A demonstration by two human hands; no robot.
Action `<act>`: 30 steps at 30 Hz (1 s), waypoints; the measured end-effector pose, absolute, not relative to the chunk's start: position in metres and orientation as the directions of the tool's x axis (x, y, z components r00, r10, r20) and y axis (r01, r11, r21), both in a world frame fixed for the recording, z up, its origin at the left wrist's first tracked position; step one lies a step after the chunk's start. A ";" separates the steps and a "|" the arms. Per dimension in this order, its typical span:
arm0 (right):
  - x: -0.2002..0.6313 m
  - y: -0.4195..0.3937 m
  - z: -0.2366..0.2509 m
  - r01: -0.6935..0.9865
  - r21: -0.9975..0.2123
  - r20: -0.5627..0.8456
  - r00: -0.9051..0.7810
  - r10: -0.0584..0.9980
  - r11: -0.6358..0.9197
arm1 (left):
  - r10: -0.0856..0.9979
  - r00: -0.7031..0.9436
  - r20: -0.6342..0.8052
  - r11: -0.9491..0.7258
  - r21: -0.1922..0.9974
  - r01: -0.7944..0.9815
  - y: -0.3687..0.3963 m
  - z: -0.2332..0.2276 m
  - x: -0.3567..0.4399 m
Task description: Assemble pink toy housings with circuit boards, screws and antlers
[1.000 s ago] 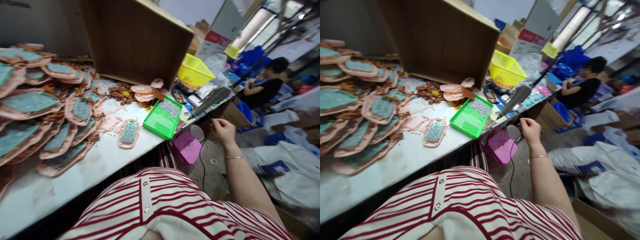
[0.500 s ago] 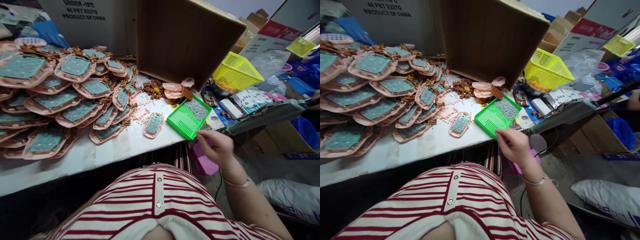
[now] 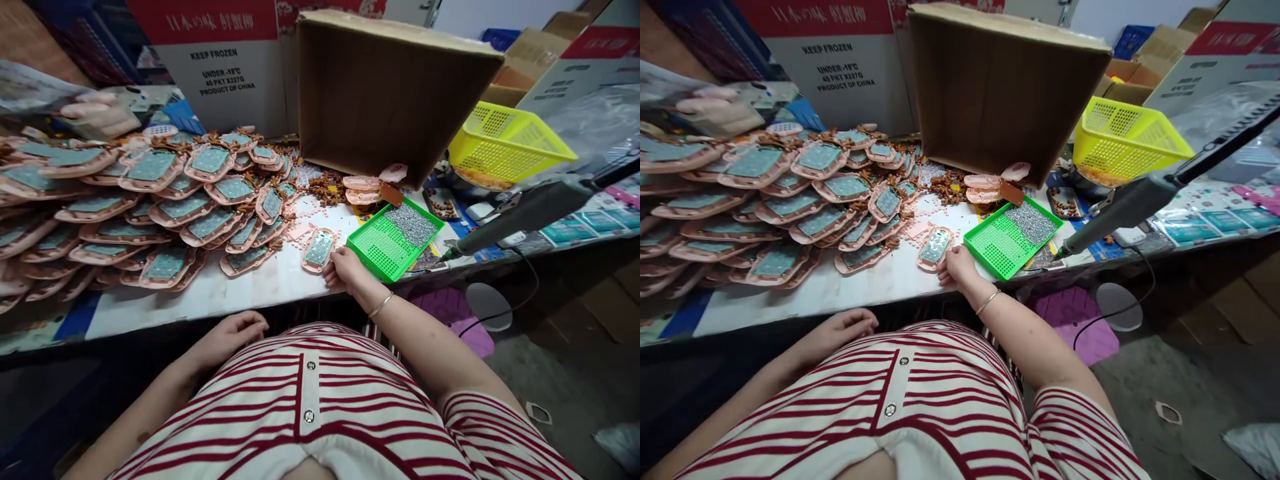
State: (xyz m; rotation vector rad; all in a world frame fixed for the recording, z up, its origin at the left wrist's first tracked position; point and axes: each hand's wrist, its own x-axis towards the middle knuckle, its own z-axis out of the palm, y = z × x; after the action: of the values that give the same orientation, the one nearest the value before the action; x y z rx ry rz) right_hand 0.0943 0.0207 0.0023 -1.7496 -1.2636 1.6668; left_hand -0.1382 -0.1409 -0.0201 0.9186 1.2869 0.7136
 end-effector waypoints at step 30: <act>0.121 0.039 0.058 0.305 -0.860 -0.500 -0.355 0.790 -0.408 | 0.865 0.423 -0.270 0.486 0.658 -0.575 0.027 0.006 -0.055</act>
State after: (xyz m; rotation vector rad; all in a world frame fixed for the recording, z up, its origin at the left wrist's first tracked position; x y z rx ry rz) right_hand 0.1215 0.0388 0.0581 -1.5085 -1.4374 1.8164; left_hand -0.0548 0.0267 0.0065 0.5168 0.6416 0.9529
